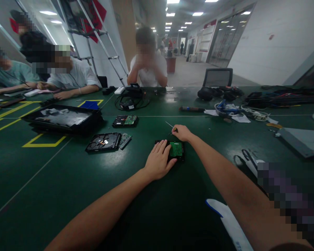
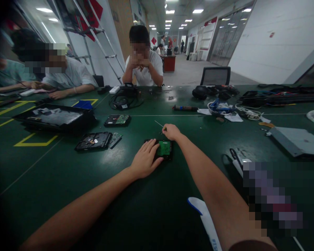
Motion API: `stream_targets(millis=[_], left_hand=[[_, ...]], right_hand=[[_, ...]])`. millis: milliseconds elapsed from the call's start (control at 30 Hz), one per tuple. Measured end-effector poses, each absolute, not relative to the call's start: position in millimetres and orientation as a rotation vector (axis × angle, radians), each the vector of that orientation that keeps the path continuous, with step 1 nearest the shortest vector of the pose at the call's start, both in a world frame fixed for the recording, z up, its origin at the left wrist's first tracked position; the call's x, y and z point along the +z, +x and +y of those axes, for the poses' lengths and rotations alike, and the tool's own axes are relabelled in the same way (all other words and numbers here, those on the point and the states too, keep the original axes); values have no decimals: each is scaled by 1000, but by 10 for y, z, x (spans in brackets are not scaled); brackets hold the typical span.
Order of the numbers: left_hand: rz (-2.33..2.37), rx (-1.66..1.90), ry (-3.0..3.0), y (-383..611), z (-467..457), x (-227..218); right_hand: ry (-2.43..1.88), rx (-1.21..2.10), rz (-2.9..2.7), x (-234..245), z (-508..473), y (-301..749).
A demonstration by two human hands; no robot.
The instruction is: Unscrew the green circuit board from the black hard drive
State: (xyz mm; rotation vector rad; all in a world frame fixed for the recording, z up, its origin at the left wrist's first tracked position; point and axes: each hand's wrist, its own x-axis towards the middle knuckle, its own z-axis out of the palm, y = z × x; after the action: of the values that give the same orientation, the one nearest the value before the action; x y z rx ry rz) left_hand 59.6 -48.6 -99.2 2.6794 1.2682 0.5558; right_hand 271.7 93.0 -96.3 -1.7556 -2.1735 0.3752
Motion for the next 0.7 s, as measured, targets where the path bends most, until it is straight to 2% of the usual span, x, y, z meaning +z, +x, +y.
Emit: stream_targets(millis=[700], left_hand=[[1318, 520, 2729, 606, -491, -997]], right_hand=[[-1702, 389, -2187, -1006, 919, 2838]])
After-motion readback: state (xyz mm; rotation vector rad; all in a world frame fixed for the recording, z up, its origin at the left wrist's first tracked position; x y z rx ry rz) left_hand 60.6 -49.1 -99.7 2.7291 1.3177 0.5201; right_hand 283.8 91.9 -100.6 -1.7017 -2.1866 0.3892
